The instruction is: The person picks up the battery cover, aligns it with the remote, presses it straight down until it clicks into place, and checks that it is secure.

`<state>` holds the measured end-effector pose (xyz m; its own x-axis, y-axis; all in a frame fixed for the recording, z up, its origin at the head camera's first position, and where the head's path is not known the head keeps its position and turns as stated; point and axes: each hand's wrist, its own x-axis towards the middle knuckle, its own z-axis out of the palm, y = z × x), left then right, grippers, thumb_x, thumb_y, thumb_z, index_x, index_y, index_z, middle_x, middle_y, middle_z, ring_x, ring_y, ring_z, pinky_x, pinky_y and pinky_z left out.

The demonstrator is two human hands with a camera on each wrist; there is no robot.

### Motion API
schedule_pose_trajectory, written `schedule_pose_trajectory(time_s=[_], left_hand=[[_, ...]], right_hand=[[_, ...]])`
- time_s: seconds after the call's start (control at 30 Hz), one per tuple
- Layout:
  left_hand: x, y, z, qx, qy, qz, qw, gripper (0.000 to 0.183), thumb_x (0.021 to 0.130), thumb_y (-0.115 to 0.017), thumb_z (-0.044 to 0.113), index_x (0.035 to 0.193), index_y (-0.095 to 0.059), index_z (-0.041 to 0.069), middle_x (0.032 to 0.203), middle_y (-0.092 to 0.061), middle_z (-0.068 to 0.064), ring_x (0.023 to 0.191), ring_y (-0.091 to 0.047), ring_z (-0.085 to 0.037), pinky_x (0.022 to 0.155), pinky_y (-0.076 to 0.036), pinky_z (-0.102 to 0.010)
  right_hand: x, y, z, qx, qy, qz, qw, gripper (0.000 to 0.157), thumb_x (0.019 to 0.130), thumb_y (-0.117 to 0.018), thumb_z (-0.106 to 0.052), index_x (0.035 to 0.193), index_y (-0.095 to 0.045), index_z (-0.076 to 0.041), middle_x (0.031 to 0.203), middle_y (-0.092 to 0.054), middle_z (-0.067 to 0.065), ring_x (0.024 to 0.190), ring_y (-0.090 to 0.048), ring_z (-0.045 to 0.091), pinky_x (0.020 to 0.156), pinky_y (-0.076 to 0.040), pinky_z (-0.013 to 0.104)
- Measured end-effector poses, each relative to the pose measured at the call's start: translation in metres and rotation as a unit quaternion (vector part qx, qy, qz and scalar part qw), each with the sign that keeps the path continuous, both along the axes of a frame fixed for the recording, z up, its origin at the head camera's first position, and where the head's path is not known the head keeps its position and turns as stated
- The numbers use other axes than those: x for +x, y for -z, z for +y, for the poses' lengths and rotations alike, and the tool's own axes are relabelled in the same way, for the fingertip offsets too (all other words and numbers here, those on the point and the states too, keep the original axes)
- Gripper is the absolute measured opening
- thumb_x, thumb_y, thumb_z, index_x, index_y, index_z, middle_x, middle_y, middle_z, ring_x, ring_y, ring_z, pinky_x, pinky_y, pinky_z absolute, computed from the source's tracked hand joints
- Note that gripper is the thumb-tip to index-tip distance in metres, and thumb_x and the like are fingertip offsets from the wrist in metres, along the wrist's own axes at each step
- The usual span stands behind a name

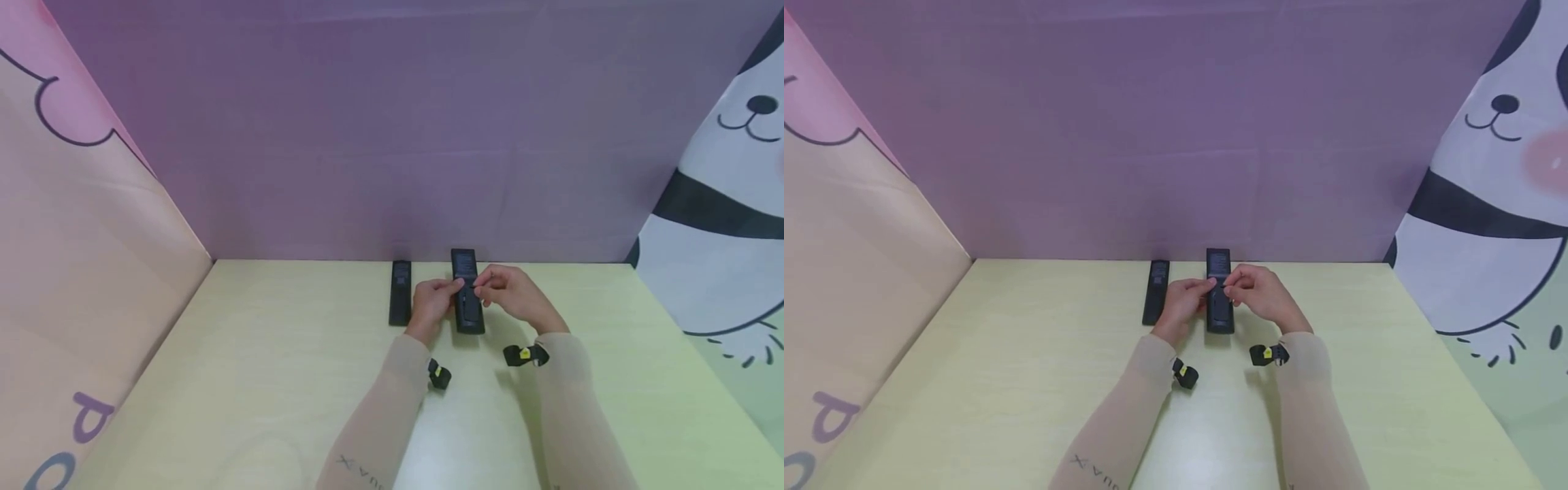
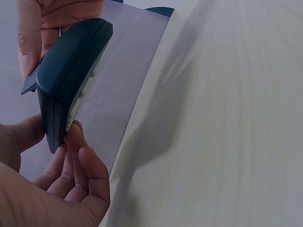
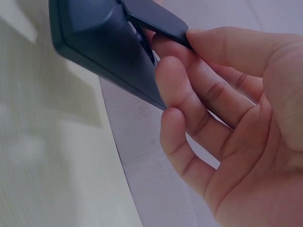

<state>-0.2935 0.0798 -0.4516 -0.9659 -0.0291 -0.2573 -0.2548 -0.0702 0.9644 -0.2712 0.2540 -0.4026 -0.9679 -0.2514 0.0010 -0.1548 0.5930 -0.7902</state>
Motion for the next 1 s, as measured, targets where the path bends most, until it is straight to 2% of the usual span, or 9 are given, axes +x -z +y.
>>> schedule_pose_trajectory(time_s=[0.2,0.37,0.5,0.77,1.0], left_hand=[[-0.001,-0.001,0.004,0.004,0.002,0.01,0.9999,0.025,0.09,-0.08,0.027,0.103,-0.079,0.006,0.093,-0.076,-0.004,0.073,-0.064,-0.01,0.074,-0.059,-0.03],[-0.002,-0.001,0.009,0.007,0.002,0.014,0.9999,0.025,0.089,-0.081,0.027,0.102,-0.079,0.005,0.092,-0.076,-0.005,0.073,-0.066,-0.009,0.069,-0.058,-0.027],[-0.001,-0.002,0.011,0.008,-0.002,0.021,0.9998,0.024,0.089,-0.081,0.026,0.1,-0.08,0.005,0.091,-0.076,-0.004,0.071,-0.065,-0.008,0.066,-0.057,-0.026],[0.003,-0.005,0.015,0.021,0.002,0.015,0.9997,0.024,0.089,-0.081,0.025,0.1,-0.079,0.004,0.089,-0.076,-0.004,0.071,-0.065,-0.009,0.077,-0.061,-0.036],[0.003,-0.004,0.017,0.028,0.007,0.016,0.9995,0.023,0.089,-0.081,0.025,0.1,-0.079,0.005,0.091,-0.077,-0.004,0.073,-0.066,-0.009,0.07,-0.059,-0.027]], right_hand=[[-0.001,0.0,0.003,0.015,0.001,0.011,1.0,0.013,0.101,-0.065,-0.019,0.108,-0.069,-0.009,0.086,-0.075,0.009,0.087,-0.067,0.034,0.077,-0.045,0.035],[0.001,0.0,0.005,0.02,0.0,0.026,0.999,0.011,0.1,-0.066,-0.016,0.106,-0.07,-0.008,0.087,-0.071,0.016,0.083,-0.065,0.029,0.076,-0.046,0.035],[0.001,-0.001,0.006,0.025,0.004,0.032,0.999,0.01,0.099,-0.067,-0.014,0.105,-0.071,-0.007,0.092,-0.071,0.016,0.082,-0.065,0.024,0.076,-0.049,0.034],[0.002,0.002,0.009,0.042,0.016,0.033,0.998,0.009,0.097,-0.068,-0.013,0.103,-0.072,-0.008,0.096,-0.071,0.012,0.08,-0.065,0.02,0.073,-0.049,0.034],[0.004,0.001,0.009,0.045,0.025,0.027,0.998,0.01,0.098,-0.067,-0.013,0.104,-0.072,-0.008,0.098,-0.07,0.013,0.082,-0.065,0.021,0.073,-0.05,0.034]])
